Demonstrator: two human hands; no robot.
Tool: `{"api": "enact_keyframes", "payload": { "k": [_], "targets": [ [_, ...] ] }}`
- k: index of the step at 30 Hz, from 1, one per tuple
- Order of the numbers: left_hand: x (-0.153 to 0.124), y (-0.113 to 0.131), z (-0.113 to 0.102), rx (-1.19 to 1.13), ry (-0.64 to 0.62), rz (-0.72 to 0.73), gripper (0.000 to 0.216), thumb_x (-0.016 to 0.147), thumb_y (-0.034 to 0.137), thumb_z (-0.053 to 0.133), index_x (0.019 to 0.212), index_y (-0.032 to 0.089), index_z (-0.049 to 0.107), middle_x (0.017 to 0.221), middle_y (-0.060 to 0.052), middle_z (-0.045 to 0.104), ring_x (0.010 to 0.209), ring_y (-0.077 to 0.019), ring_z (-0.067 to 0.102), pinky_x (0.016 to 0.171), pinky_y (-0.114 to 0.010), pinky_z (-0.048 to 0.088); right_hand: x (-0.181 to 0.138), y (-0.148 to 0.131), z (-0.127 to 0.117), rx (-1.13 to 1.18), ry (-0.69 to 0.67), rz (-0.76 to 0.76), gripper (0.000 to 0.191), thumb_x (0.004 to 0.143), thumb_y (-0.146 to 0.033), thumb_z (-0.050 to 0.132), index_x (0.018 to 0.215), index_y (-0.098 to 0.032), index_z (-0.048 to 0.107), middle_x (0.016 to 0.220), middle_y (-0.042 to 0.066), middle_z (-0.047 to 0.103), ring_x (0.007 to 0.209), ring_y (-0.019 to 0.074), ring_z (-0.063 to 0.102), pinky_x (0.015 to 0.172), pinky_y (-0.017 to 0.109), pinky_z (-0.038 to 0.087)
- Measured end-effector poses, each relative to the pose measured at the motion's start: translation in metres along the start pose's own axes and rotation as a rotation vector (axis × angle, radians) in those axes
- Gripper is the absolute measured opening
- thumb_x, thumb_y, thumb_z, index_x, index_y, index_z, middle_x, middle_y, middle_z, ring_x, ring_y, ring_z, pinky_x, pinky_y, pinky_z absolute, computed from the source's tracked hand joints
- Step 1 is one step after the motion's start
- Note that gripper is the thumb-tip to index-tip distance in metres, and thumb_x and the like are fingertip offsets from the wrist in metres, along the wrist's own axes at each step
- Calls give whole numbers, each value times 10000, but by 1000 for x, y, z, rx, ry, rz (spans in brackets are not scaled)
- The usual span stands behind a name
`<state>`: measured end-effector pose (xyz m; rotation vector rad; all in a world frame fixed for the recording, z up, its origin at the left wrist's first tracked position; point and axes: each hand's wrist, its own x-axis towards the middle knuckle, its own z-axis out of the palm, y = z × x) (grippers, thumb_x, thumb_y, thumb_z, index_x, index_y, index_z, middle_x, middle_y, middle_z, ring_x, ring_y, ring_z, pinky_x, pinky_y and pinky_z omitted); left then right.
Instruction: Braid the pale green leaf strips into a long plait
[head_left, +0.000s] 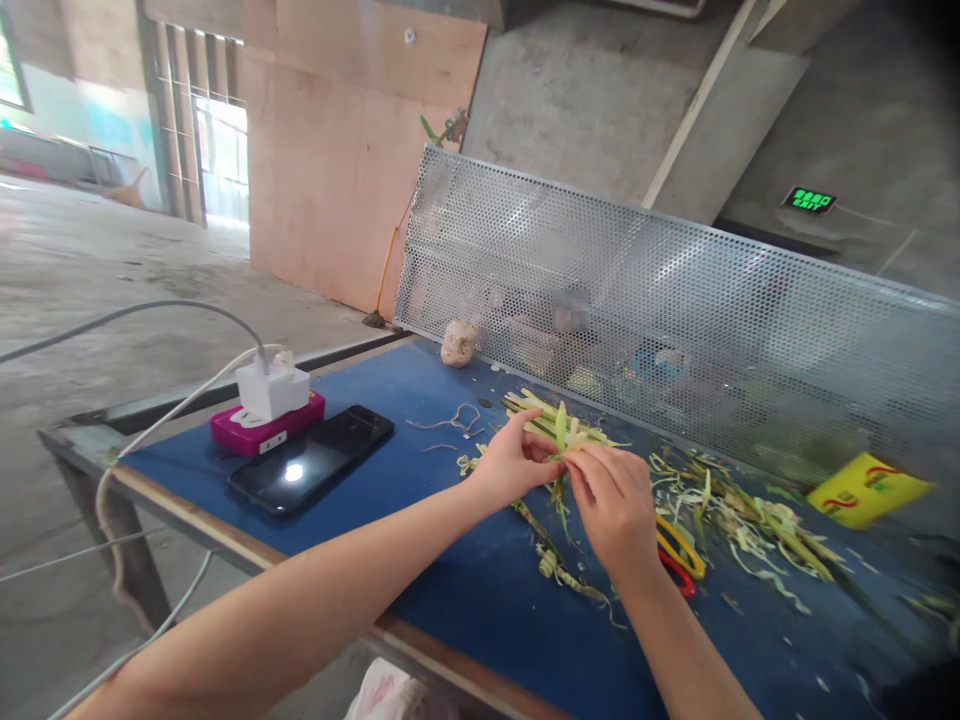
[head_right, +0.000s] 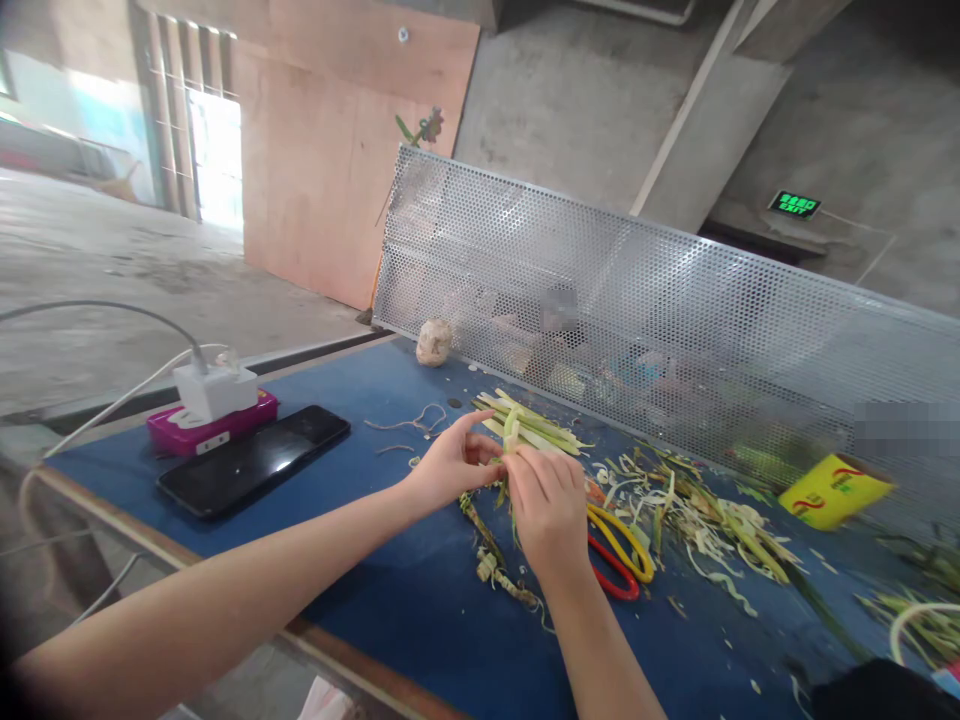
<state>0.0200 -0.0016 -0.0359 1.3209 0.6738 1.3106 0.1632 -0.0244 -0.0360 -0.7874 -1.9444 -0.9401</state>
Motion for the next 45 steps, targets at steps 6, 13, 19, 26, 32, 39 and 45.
{"api": "enact_keyframes", "payload": {
  "k": [6,13,19,26,32,39,45],
  "targets": [
    [-2,2,0,-56,-23,-1,788,529,16,655,1230,144,318,713,16,584,567,-69,533,552,-210,417,-2,0,-7,-81,-90,-108,346,823,-95,465,1153,-199,479,848,62,676,832,190,590,752,354,395],
    [0,2,0,-120,5,-30,842,521,0,655,1258,113,262,684,30,582,539,-65,525,537,-206,419,6,2,-15,-206,-146,-209,292,811,-94,488,1071,-204,561,894,32,692,770,187,557,695,350,369],
    [-1,7,3,-136,8,-45,740,591,95,679,1227,96,301,634,32,584,471,-48,488,465,-178,366,3,7,-14,-152,-139,-95,252,811,-117,488,1021,-197,602,941,45,685,770,182,554,702,338,384],
    [1,2,0,-47,13,9,642,671,191,638,1221,123,313,598,53,558,416,-32,421,427,-175,320,3,6,-6,58,-47,88,203,800,-191,532,1002,-190,557,805,54,680,757,179,589,714,317,428],
    [-1,0,1,53,-33,44,665,667,182,626,1242,119,298,597,45,553,514,-64,470,500,-194,353,4,7,-6,72,-66,156,81,782,-189,560,861,-205,571,729,25,671,711,174,587,702,314,428],
    [-1,-2,-1,160,-7,85,709,711,191,567,1307,82,199,600,41,522,534,-78,466,516,-204,361,6,1,-7,139,-83,195,95,778,-194,553,871,-198,569,761,38,673,742,177,592,728,321,416],
    [-9,2,-2,391,-155,222,806,729,168,538,1378,148,60,651,25,571,564,-92,487,570,-222,385,5,-1,0,530,-132,842,271,736,-358,576,930,-173,534,760,70,674,713,207,607,622,327,436]
  ]
}}
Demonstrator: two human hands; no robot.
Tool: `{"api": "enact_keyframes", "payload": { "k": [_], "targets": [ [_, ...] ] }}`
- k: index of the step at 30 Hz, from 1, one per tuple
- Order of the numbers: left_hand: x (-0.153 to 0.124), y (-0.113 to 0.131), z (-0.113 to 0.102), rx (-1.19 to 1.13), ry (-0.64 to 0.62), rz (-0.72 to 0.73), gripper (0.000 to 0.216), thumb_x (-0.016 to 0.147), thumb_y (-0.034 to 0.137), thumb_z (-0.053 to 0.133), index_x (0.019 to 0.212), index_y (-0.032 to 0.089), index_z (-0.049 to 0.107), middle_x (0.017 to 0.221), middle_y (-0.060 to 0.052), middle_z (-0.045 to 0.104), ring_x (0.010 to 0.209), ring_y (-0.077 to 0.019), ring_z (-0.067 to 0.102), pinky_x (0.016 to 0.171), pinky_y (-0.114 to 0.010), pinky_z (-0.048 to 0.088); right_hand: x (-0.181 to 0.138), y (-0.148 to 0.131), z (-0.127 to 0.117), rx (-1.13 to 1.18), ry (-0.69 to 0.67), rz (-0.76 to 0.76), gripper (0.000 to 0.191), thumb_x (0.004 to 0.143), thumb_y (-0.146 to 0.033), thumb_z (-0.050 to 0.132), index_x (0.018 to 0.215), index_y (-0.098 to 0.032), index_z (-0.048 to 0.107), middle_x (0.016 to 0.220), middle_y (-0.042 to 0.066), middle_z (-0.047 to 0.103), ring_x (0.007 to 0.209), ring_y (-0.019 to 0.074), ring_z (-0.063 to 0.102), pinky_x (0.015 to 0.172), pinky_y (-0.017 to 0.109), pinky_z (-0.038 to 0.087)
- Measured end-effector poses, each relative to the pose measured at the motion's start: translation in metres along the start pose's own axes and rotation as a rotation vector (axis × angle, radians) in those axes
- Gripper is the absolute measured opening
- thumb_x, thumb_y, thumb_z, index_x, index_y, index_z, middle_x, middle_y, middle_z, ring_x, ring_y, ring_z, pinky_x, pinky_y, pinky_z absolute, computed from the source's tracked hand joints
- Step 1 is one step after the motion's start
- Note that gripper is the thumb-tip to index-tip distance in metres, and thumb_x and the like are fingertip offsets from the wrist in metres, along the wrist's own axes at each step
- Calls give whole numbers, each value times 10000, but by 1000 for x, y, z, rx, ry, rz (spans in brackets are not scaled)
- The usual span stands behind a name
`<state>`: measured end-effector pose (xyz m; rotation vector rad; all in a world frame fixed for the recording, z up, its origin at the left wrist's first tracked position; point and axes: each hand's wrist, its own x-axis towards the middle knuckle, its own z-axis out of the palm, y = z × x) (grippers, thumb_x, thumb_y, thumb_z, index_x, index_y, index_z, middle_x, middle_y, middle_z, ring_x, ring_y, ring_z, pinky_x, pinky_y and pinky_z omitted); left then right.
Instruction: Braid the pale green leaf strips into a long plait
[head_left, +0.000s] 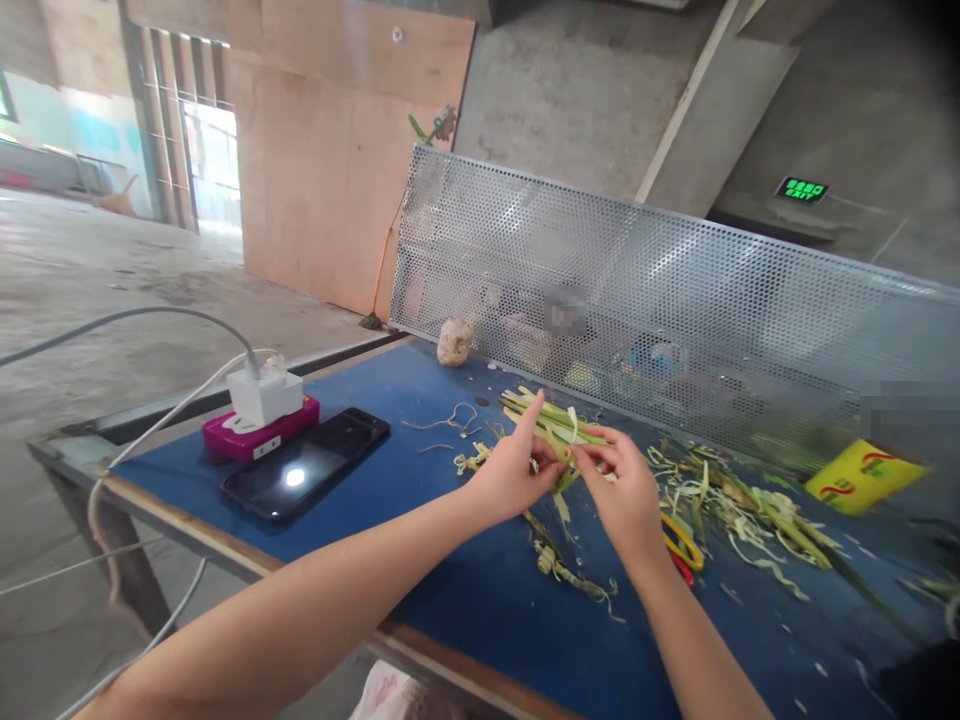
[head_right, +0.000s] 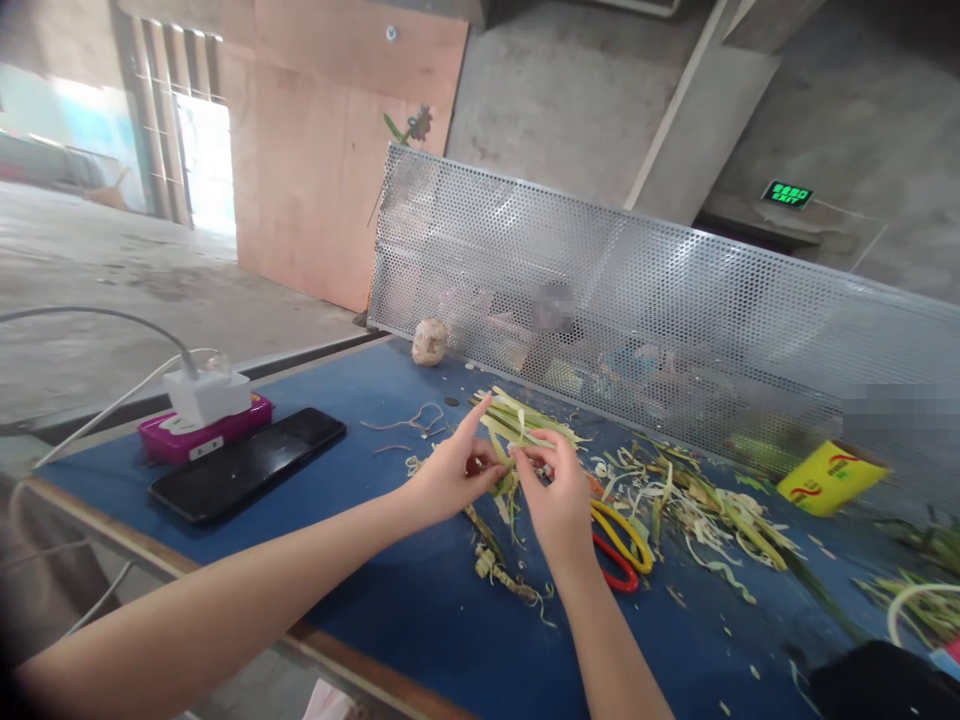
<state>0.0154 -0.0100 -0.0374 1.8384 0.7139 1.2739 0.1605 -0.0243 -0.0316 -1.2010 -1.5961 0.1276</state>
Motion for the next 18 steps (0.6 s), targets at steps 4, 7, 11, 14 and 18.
{"api": "enact_keyframes", "payload": {
  "k": [4,7,11,14,18],
  "targets": [
    [0,-2,1,31,-6,-41,821,713,171,554,1376,142,71,646,22,586,578,-104,509,584,-234,395,3,1,-2,223,-25,153,366,684,-385,628,973,-174,550,831,82,672,760,214,612,629,318,445],
    [3,-7,2,-62,20,-120,845,696,183,580,1369,118,75,640,17,587,591,-106,523,578,-232,403,4,0,-7,230,-104,10,225,730,-359,594,892,-205,613,872,58,659,799,202,593,699,333,446],
    [7,-7,2,-236,26,-252,850,682,157,593,1361,106,84,614,34,568,480,-66,471,487,-197,381,5,-2,-13,94,-213,-289,110,786,-290,543,752,-227,626,773,31,634,789,188,557,734,338,428],
    [8,-4,0,-293,28,-300,835,677,138,595,1354,104,108,608,33,574,430,-59,467,452,-192,376,7,-2,-17,-80,-201,-407,86,776,-259,563,708,-223,601,730,25,615,760,188,536,717,340,415],
    [9,-2,-2,-253,36,-320,786,665,168,614,1330,107,198,590,36,580,416,-57,474,450,-187,377,9,-1,-19,-253,-218,-511,81,776,-247,569,702,-220,591,724,20,613,754,190,525,726,348,396]
  ]
}}
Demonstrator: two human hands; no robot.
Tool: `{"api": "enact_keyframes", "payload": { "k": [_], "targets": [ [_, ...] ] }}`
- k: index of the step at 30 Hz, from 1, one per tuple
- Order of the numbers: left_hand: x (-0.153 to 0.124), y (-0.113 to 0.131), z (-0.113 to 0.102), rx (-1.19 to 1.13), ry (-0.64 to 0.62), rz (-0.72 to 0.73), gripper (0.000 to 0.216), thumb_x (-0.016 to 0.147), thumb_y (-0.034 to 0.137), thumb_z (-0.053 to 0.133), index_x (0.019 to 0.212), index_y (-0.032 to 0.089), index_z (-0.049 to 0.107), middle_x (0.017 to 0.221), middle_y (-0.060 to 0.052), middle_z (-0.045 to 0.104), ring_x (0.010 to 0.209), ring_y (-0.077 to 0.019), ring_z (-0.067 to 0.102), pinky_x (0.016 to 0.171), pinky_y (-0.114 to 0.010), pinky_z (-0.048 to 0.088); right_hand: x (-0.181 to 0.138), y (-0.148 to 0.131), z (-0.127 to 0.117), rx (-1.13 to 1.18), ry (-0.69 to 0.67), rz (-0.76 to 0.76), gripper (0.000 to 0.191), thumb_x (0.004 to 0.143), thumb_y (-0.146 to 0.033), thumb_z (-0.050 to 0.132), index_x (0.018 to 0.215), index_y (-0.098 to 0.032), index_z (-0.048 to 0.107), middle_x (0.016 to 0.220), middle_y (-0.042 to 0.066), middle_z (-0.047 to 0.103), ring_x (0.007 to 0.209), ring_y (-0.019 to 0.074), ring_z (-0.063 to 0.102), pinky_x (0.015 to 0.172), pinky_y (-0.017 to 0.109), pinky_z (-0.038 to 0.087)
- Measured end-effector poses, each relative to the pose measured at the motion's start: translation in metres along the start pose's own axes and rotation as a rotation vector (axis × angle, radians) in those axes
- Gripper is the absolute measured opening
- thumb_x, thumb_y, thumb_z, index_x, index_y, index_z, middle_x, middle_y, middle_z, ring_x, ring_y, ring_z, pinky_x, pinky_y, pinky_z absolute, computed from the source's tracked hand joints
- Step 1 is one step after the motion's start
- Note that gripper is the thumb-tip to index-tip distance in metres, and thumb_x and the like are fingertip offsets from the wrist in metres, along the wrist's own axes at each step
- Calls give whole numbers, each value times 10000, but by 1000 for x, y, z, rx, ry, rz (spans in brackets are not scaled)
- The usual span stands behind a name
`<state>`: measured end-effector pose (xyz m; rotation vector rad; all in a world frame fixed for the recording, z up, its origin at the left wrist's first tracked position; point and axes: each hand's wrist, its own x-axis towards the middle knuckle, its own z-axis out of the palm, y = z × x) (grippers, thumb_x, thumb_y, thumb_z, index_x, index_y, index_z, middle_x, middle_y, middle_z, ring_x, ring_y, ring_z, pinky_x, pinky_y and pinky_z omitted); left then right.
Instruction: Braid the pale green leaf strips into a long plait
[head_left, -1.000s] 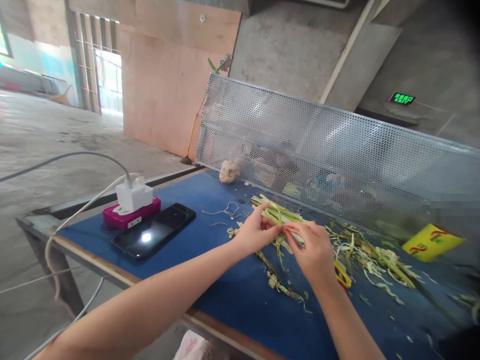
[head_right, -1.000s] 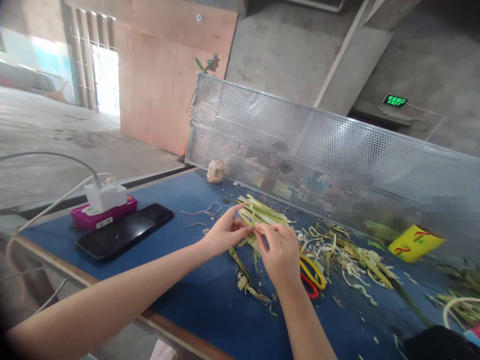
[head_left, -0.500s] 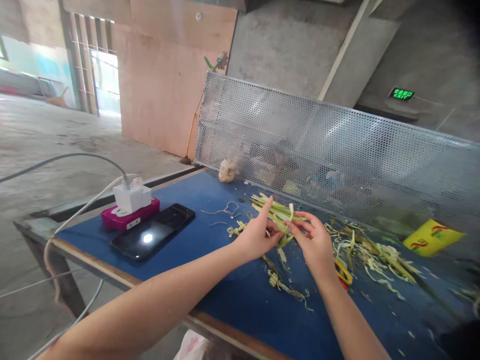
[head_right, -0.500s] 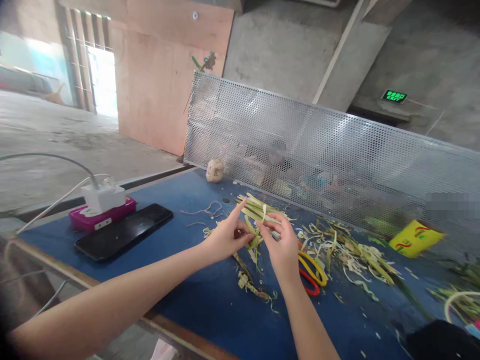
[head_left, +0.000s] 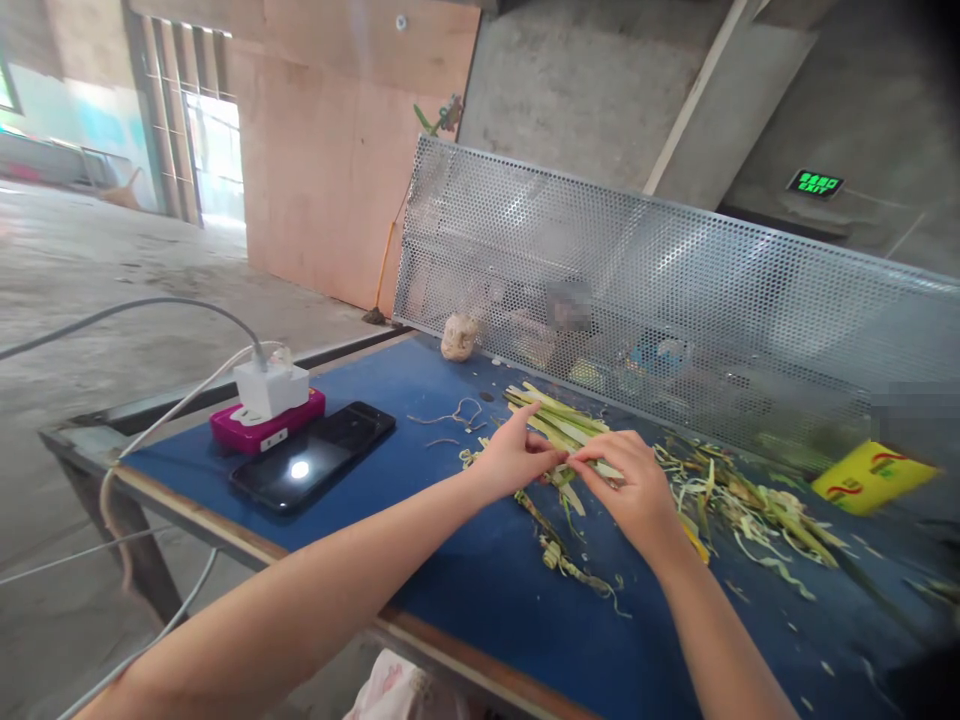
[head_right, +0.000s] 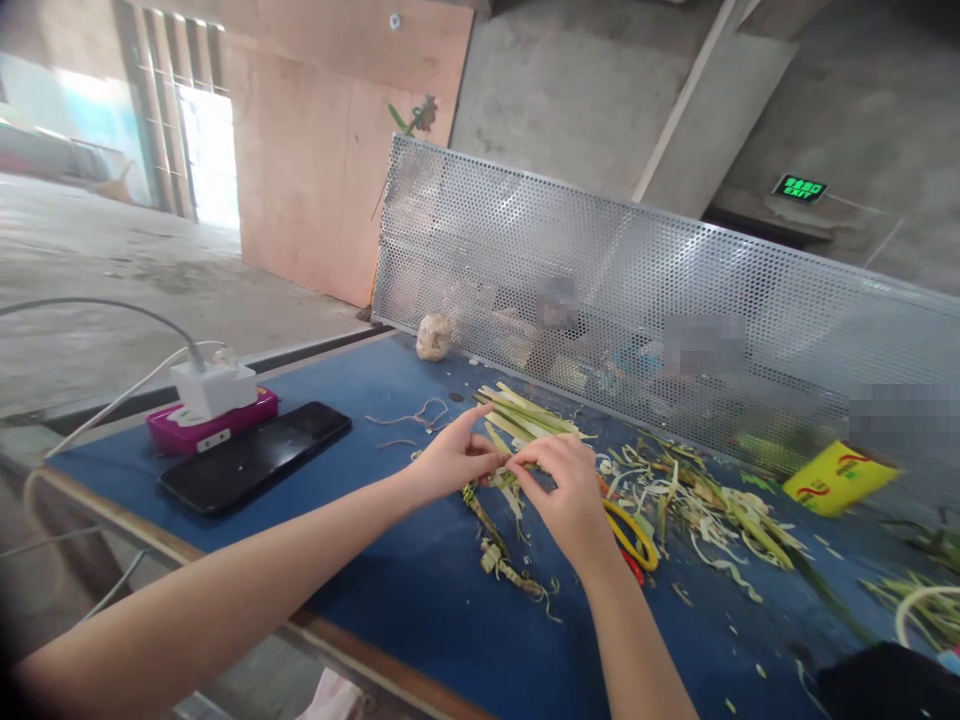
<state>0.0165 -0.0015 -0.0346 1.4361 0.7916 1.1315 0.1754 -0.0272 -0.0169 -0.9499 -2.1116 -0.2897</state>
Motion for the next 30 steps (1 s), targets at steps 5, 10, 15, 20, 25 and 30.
{"api": "enact_keyframes", "payload": {
  "k": [5,10,15,20,25,30],
  "targets": [
    [0,-3,-1,98,10,37,736,657,168,603,1304,91,261,617,18,596,490,-63,491,477,-174,363,-1,1,0,-22,-3,-103,41,791,-217,557,756,-209,576,747,26,606,779,186,506,731,341,393],
    [-2,0,0,167,20,73,676,669,178,594,1276,86,309,563,35,575,449,-67,464,476,-191,364,-2,2,1,-45,9,-127,43,787,-193,549,747,-209,551,737,26,596,768,185,500,726,339,387],
    [-4,3,-1,166,5,54,655,694,206,574,1278,112,291,581,37,571,386,-63,439,389,-181,352,-3,1,5,-110,1,-80,83,768,-191,552,688,-206,533,698,16,587,736,183,496,711,333,356],
    [-4,2,-2,195,0,60,653,692,190,570,1276,127,286,597,40,570,369,-66,442,360,-190,391,-4,2,8,-157,-3,-52,118,763,-232,562,655,-203,527,680,16,593,718,185,492,693,328,331],
    [-4,1,-2,155,-11,49,632,697,181,567,1263,143,288,634,28,591,365,-72,484,369,-199,418,-4,4,11,-153,9,-31,131,763,-250,558,645,-202,529,669,17,594,709,184,498,685,323,329],
    [-4,0,-1,134,10,24,586,691,143,558,1230,142,327,613,26,596,385,-80,523,419,-209,450,-4,-2,13,-92,-77,-49,120,770,-221,545,651,-202,549,673,11,602,717,180,515,692,321,333]
  ]
}}
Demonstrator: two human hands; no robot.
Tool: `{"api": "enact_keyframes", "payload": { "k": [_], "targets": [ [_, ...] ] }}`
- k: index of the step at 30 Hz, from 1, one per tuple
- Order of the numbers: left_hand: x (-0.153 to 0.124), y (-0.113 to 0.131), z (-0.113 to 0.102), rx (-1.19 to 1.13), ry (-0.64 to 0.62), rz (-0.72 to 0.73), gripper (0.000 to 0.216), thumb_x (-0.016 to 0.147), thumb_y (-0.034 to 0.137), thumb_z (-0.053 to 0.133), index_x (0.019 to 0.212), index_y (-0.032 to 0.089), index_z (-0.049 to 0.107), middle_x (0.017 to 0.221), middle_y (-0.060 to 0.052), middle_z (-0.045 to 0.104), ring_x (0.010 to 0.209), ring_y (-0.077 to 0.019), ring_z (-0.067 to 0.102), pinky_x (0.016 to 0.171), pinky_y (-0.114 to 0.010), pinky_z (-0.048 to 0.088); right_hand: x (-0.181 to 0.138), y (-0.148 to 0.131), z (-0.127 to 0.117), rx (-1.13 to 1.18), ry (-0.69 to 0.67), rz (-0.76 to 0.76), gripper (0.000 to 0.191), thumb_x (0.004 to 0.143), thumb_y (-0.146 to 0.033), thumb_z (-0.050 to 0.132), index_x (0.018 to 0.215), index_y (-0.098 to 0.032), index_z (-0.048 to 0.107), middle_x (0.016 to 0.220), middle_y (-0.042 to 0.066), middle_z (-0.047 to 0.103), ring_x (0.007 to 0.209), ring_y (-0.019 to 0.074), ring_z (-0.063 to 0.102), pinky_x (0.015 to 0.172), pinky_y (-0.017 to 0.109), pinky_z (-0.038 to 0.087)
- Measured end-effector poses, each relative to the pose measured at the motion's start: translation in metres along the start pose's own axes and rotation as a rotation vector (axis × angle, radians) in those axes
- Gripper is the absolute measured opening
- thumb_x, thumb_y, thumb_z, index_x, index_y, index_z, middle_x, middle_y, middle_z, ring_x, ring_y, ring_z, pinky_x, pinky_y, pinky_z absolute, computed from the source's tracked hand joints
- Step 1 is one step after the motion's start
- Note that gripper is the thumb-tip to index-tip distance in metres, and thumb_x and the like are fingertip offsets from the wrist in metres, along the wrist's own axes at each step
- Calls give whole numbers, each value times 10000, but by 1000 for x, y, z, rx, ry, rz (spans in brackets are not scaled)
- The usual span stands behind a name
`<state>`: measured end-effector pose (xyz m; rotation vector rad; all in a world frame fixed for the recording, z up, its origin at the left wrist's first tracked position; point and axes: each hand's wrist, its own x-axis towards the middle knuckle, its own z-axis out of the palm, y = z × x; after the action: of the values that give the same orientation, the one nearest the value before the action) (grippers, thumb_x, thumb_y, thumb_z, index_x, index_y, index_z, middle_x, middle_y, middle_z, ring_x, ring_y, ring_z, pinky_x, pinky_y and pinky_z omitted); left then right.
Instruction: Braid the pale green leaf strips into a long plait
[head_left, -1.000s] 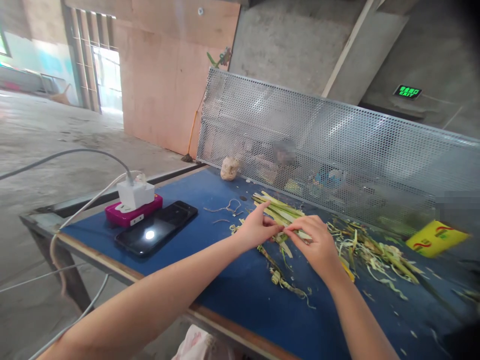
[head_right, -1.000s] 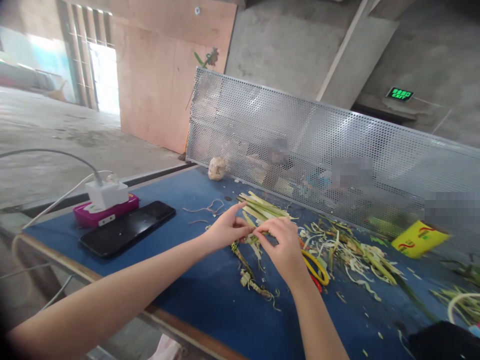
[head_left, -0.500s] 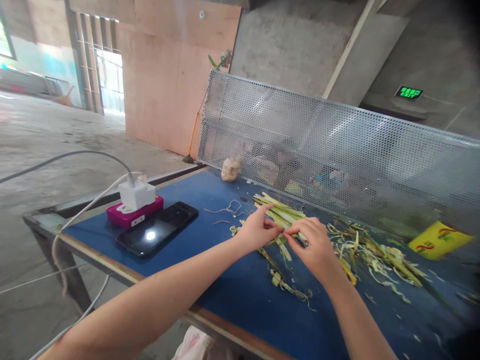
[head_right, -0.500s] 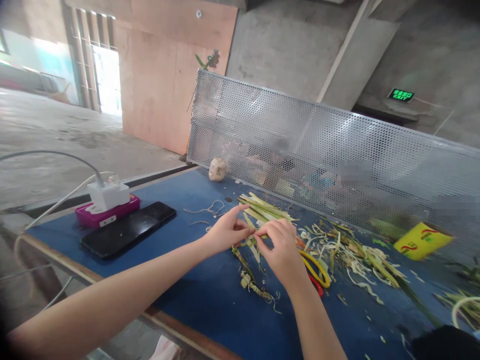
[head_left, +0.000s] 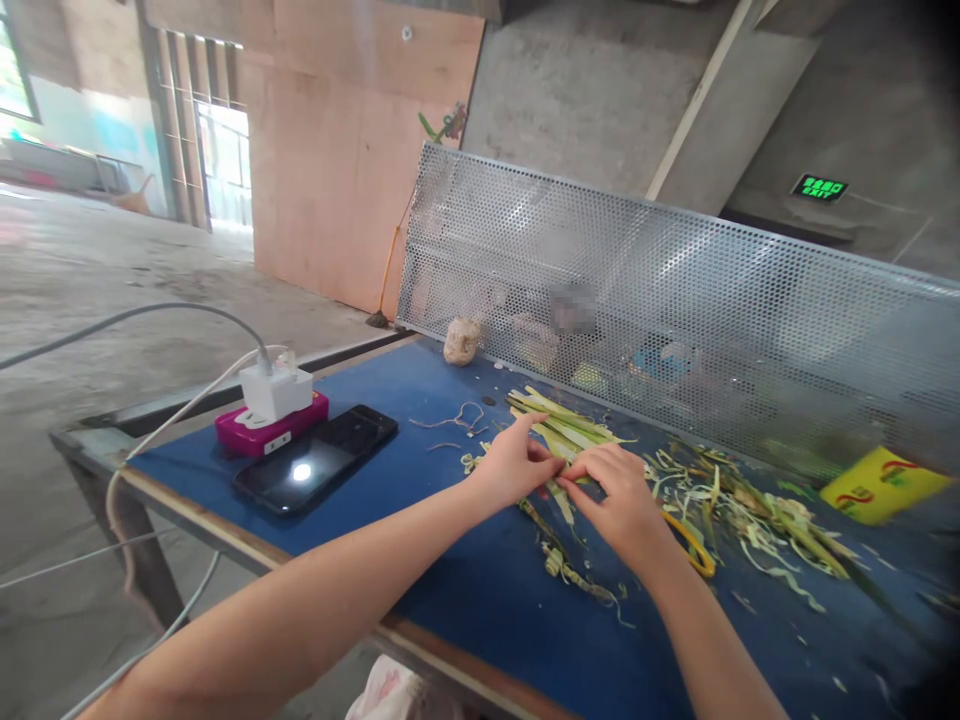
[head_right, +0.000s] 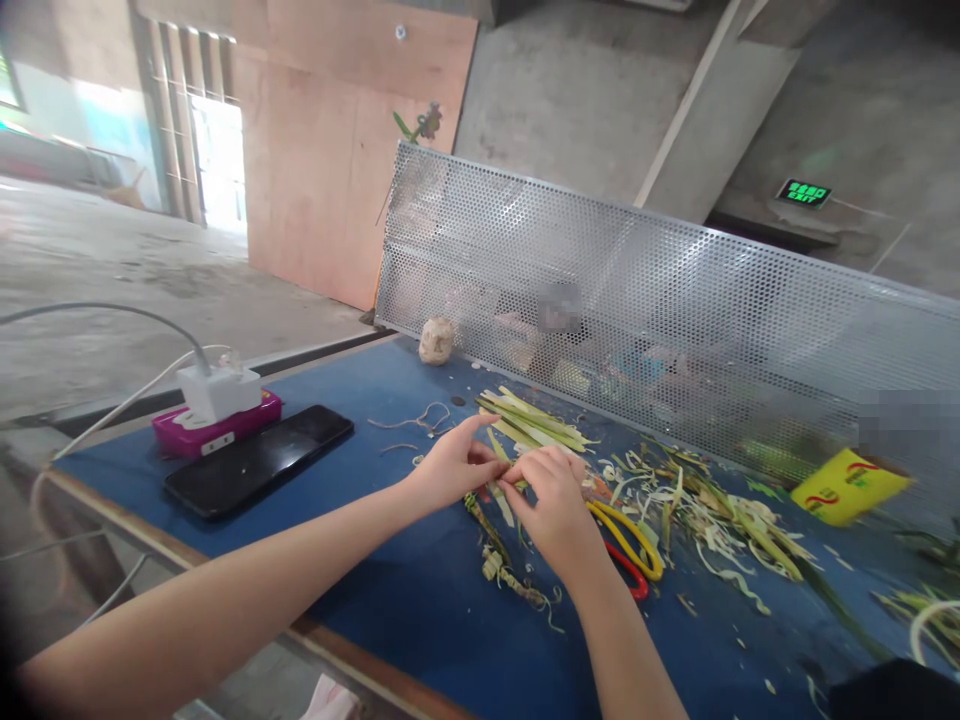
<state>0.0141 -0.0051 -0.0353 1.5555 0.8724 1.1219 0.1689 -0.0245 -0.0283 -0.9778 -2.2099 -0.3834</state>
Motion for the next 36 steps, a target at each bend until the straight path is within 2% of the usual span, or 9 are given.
{"api": "enact_keyframes", "payload": {
  "k": [7,11,14,17,23,25,29,33,36],
  "targets": [
    [1,-1,-3,24,35,15,569,673,156,572,1204,139,370,607,17,611,365,-76,501,393,-196,420,0,-3,-4,59,-22,-24,97,803,-189,487,781,-212,578,788,32,638,790,194,553,745,350,365],
    [0,2,-3,31,42,0,579,668,192,596,1201,132,377,593,16,607,377,-82,507,397,-195,409,-1,-2,-2,87,63,76,111,809,-222,476,905,-205,528,804,38,626,726,179,567,727,348,398],
    [0,3,-2,73,55,0,578,654,162,593,1196,127,395,587,14,608,389,-83,504,412,-196,407,-1,-1,-2,65,51,42,48,810,-218,491,823,-209,537,755,25,613,708,176,556,717,345,391],
    [0,3,-2,73,70,2,600,650,178,600,1209,125,387,571,21,602,387,-78,490,411,-193,397,0,-1,-2,54,53,-31,80,813,-199,500,757,-209,556,785,32,604,780,187,552,749,350,382],
    [3,3,-2,-42,91,-55,571,631,123,625,1164,106,420,505,54,569,389,-59,477,411,-167,362,-1,-5,3,37,53,-19,102,810,-209,501,755,-207,587,881,58,546,826,193,533,751,350,393],
    [4,4,-2,-168,111,-106,543,637,109,629,1141,98,426,472,75,546,364,-48,451,400,-162,348,-2,-7,3,-33,83,-31,93,799,-250,520,835,-210,596,954,75,539,828,199,524,766,367,381],
    [5,7,-2,-418,156,-211,475,673,105,623,1108,78,433,431,83,518,339,-40,422,392,-166,337,-1,-12,0,-274,104,-138,267,746,-345,587,990,-238,588,1078,102,529,894,245,484,765,397,332],
    [5,5,0,-489,172,-268,480,677,115,638,1105,70,426,479,59,542,376,-45,463,421,-179,374,-1,-14,-1,-498,145,-275,167,780,-248,562,937,-281,610,1061,58,594,893,228,466,758,395,268],
    [5,4,2,-527,179,-279,472,665,127,659,1083,70,447,518,40,561,391,-51,482,415,-181,377,-3,-17,-1,-540,212,-324,173,805,-186,533,924,-280,617,982,34,643,868,206,478,748,386,255]
  ]
}}
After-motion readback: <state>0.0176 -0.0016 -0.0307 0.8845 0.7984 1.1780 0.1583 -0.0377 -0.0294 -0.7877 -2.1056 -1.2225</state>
